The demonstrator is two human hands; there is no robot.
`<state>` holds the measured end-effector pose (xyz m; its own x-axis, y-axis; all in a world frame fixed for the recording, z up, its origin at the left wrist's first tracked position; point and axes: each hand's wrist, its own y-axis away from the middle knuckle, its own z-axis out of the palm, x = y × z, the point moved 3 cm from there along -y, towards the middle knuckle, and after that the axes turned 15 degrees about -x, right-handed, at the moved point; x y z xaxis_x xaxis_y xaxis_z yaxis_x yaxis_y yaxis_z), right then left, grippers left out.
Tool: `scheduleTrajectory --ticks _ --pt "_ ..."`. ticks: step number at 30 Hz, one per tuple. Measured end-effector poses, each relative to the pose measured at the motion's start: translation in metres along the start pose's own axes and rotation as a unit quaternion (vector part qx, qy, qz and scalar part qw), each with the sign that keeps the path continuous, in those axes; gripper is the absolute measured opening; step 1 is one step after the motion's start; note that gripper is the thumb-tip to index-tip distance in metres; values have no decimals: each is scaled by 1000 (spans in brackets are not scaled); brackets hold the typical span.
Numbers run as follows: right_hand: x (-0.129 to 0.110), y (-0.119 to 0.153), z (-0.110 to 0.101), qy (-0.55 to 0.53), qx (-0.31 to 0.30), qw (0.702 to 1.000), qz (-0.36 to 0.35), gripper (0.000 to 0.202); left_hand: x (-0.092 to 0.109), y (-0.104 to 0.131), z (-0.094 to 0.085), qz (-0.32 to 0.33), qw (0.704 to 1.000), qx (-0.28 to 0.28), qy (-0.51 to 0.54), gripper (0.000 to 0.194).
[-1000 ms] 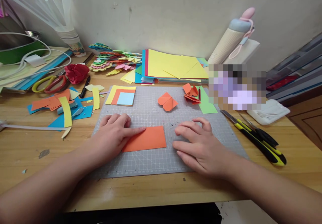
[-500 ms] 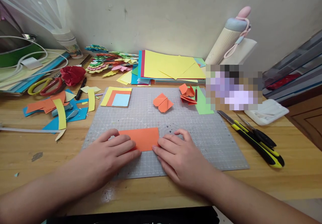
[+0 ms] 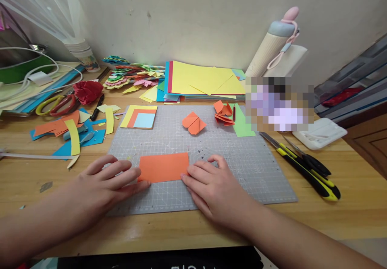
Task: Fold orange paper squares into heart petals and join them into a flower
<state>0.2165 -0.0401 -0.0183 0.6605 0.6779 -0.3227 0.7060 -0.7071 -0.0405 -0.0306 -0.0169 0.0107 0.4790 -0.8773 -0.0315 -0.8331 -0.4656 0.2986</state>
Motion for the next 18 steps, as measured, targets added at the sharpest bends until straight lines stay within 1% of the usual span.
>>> scheduleTrajectory --ticks 4,9,12,14,16,18 --pt "2 0 0 -6 3 1000 -3 22 -4 11 -1 -17 1000 19 -1 39" --pt "3 1 1 -12 -8 1000 -4 23 -8 22 -2 -34 999 21 6 47" --pt "1 -1 -4 -16 -17 1000 -3 22 -10 24 -4 -35 999 17 29 49" --pt "0 -5 -10 -22 -37 999 -4 20 -13 21 -4 -47 997 12 64 43" --pt "0 -12 -15 -24 -68 997 -7 19 -17 14 -3 -98 989 22 111 27" --pt "0 -20 -17 -14 -97 995 -9 18 -22 5 0 -184 969 60 155 10"
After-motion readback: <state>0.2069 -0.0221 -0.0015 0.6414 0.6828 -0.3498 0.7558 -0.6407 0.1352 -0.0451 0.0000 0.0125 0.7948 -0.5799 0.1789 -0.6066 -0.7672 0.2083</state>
